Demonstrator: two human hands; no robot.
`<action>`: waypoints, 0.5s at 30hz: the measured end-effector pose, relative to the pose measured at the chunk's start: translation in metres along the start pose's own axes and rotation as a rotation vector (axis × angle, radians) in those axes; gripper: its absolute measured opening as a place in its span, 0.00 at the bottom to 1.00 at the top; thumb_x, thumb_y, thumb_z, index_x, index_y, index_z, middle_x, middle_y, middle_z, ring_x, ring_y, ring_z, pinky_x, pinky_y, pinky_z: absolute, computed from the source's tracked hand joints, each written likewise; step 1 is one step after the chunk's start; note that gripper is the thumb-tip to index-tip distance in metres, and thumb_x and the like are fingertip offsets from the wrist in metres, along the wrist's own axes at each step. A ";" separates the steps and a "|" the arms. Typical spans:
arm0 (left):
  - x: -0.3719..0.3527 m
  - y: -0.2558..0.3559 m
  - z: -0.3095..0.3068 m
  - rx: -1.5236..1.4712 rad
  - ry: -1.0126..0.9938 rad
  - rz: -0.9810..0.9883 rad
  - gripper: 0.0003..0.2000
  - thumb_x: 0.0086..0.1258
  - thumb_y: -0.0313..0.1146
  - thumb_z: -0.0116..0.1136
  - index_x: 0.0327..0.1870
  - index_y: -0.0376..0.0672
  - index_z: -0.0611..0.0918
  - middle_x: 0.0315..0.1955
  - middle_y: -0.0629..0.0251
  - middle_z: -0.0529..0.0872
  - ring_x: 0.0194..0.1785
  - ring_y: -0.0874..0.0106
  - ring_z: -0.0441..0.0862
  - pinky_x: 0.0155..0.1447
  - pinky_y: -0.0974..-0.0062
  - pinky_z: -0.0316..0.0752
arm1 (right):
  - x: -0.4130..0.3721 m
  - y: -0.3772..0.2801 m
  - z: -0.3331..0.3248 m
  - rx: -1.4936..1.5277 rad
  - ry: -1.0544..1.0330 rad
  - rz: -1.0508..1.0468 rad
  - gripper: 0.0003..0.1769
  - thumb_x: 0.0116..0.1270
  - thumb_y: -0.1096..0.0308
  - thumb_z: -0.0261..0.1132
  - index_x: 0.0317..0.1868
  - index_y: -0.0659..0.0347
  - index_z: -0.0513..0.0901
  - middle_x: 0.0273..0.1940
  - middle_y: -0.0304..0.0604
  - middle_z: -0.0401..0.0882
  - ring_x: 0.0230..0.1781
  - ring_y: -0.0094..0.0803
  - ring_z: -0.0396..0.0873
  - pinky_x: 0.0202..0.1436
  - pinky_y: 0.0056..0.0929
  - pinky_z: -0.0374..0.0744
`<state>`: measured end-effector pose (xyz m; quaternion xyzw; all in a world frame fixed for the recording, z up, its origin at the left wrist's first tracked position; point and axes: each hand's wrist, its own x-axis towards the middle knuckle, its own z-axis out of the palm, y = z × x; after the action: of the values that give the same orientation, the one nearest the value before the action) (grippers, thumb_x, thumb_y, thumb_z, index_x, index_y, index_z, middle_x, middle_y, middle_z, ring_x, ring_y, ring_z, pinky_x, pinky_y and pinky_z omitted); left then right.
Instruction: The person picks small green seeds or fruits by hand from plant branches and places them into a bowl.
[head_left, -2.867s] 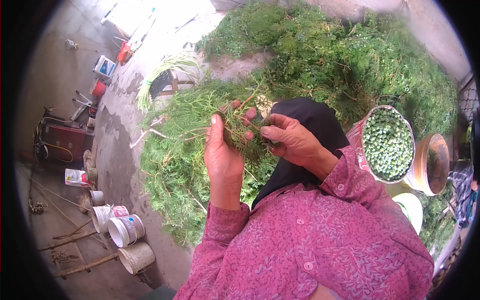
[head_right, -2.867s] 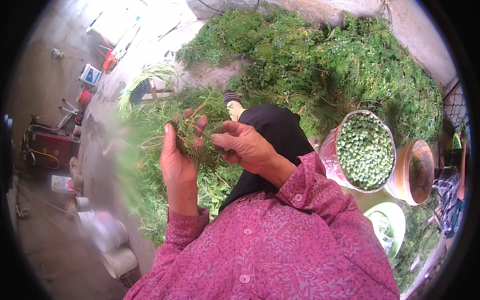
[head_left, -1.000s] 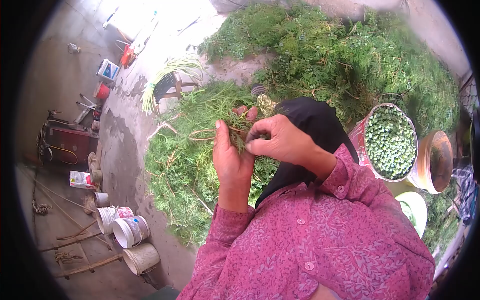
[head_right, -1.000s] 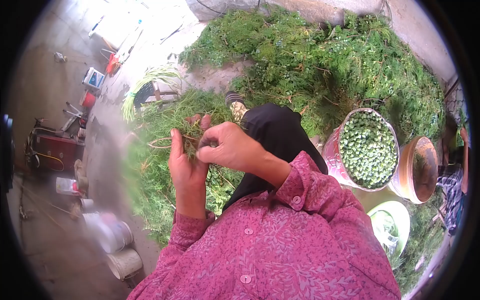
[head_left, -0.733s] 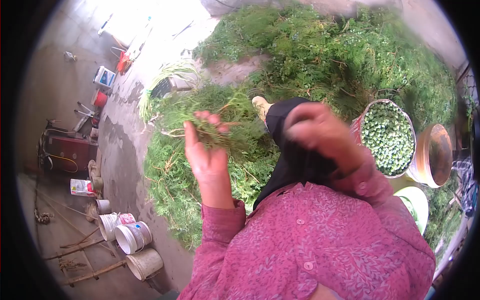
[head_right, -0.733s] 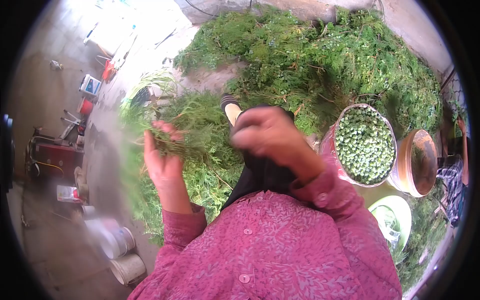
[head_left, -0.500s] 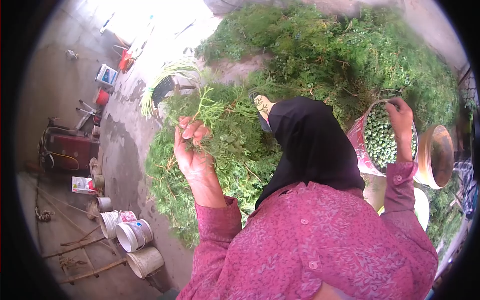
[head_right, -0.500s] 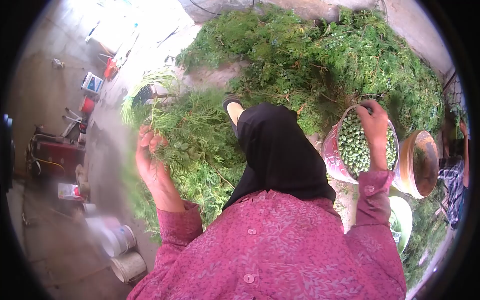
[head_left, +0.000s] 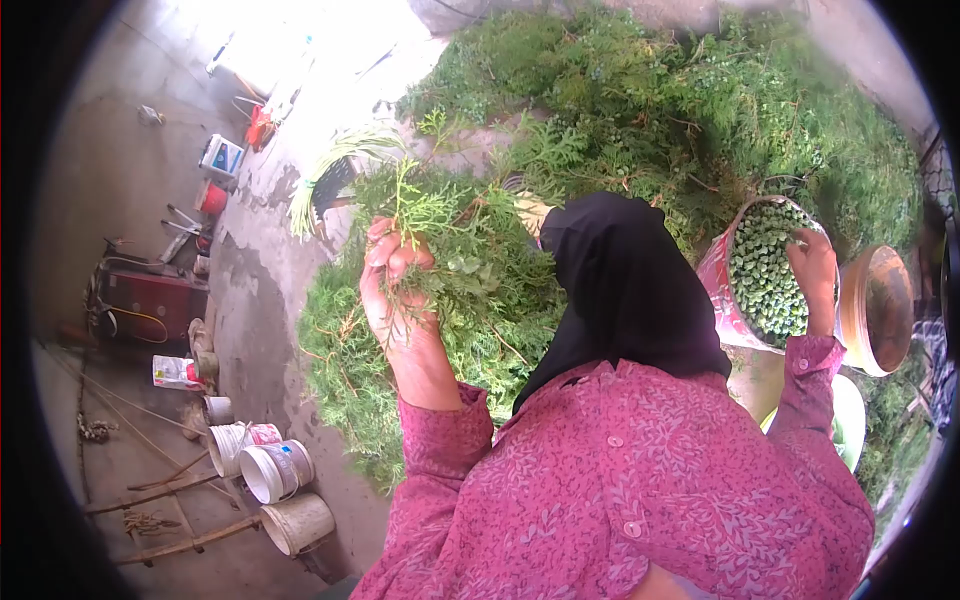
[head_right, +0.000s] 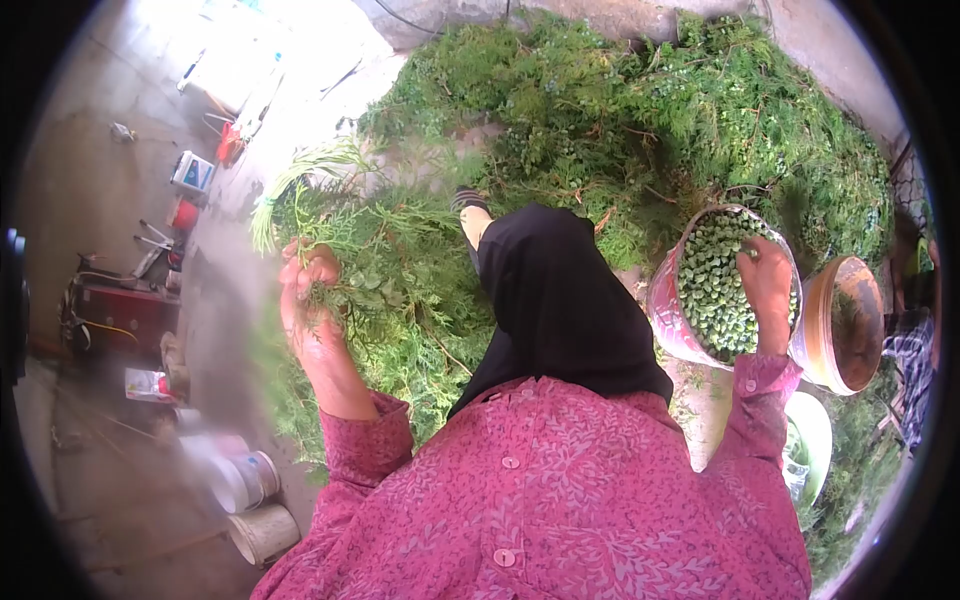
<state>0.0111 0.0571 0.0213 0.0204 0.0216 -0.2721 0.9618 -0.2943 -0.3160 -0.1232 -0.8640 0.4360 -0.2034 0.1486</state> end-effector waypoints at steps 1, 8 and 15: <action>0.000 0.000 -0.001 -0.004 0.000 0.001 0.03 0.67 0.24 0.38 0.37 0.39 0.67 0.24 0.68 0.71 0.23 0.78 0.70 0.24 0.80 0.62 | 0.003 -0.022 -0.010 0.243 -0.116 0.085 0.16 0.54 0.68 0.61 0.44 0.63 0.78 0.38 0.50 0.79 0.38 0.39 0.79 0.41 0.30 0.76; 0.005 -0.011 0.000 -0.281 0.027 -0.192 0.04 0.65 0.24 0.38 0.36 0.40 0.69 0.23 0.68 0.72 0.24 0.77 0.71 0.24 0.79 0.62 | -0.035 -0.232 -0.044 1.203 -0.656 -0.257 0.21 0.49 0.77 0.67 0.46 0.62 0.75 0.37 0.37 0.77 0.36 0.21 0.75 0.40 0.20 0.76; -0.002 -0.013 0.002 -0.259 -0.012 -0.193 0.04 0.65 0.24 0.39 0.36 0.41 0.69 0.22 0.70 0.71 0.24 0.79 0.71 0.25 0.80 0.62 | -0.064 -0.317 0.007 1.116 -0.369 -0.688 0.31 0.43 0.65 0.73 0.48 0.64 0.73 0.37 0.46 0.75 0.36 0.32 0.76 0.39 0.27 0.74</action>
<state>0.0029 0.0472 0.0235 -0.1075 0.0527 -0.3584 0.9259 -0.1060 -0.0806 -0.0064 -0.7679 -0.0662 -0.2830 0.5708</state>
